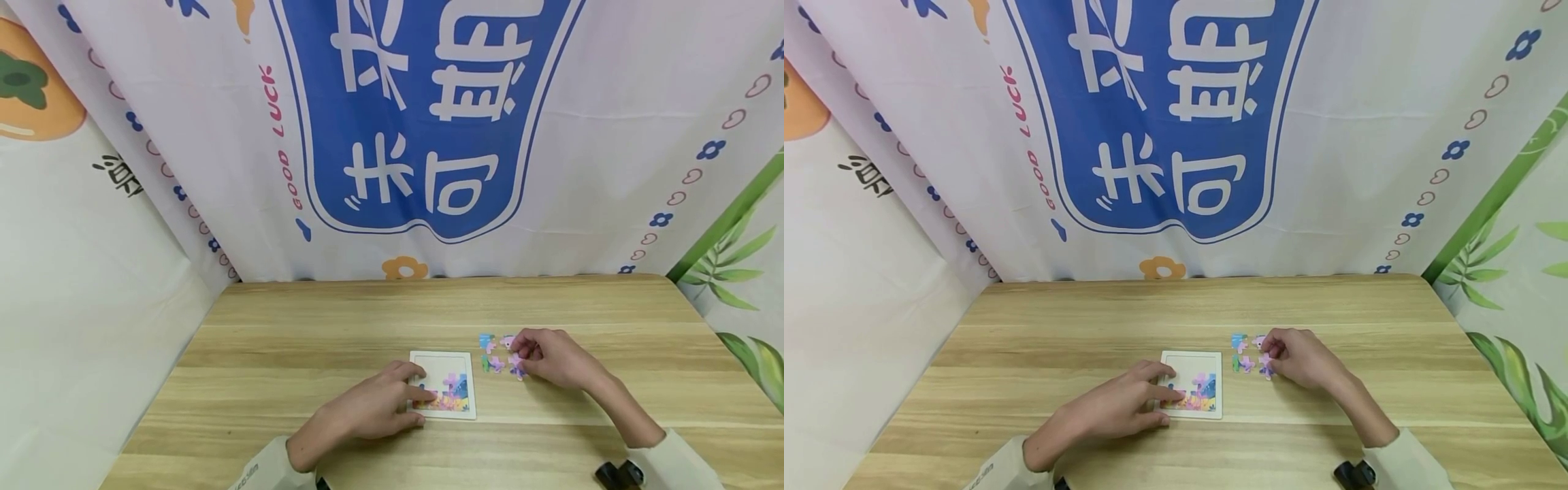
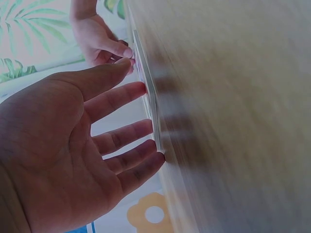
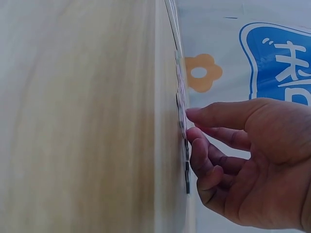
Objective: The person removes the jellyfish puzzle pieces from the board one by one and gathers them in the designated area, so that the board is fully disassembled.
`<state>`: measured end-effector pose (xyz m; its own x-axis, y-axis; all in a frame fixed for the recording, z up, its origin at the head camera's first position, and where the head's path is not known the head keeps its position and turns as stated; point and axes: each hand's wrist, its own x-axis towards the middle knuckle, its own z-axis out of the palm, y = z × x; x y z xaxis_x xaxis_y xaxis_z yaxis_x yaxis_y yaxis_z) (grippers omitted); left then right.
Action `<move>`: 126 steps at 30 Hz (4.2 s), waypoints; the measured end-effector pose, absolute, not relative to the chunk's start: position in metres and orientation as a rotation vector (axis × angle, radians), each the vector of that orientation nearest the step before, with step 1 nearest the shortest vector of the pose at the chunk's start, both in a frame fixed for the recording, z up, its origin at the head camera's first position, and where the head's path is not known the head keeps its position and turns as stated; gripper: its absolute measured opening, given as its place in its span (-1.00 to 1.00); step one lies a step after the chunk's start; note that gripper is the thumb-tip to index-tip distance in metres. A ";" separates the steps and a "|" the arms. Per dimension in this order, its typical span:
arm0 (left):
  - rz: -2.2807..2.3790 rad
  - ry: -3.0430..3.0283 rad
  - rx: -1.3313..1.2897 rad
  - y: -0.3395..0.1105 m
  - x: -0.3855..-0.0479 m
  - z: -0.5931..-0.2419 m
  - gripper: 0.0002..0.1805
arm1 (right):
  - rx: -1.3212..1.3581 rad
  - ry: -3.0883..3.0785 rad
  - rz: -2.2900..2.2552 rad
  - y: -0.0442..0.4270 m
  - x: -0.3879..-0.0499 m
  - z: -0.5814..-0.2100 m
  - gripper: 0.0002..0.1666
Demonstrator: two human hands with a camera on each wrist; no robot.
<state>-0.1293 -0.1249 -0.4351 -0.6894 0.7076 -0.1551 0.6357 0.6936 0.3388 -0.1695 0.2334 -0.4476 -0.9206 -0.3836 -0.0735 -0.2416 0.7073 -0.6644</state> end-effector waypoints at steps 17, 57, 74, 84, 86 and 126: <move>0.255 2.663 1.238 -0.118 -0.127 -0.430 -0.55 | -0.690 2.638 -1.051 0.201 -0.164 -0.448 -0.84; 0.207 2.618 1.217 -0.095 -0.134 -0.428 -0.52 | -0.841 2.547 -0.976 0.149 -0.168 -0.447 -0.69; 0.265 2.614 1.185 -0.098 -0.134 -0.433 -0.51 | -0.870 2.569 -0.978 0.149 -0.166 -0.448 -0.72; 0.265 2.613 1.181 -0.098 -0.133 -0.434 -0.51 | -0.860 2.519 -1.080 0.151 -0.166 -0.449 -0.82; 0.266 2.611 1.181 -0.098 -0.133 -0.434 -0.51 | -0.833 2.505 -1.101 0.151 -0.166 -0.450 -0.81; 0.260 2.609 1.159 -0.098 -0.133 -0.433 -0.50 | -0.738 2.499 -1.177 0.183 -0.166 -0.447 -0.83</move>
<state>-0.1330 -0.0984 -0.4330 -0.6419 0.7465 -0.1753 0.6973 0.6633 0.2715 -0.1656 0.1832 -0.4470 -0.8299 -0.5568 -0.0357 -0.3272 0.5375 -0.7772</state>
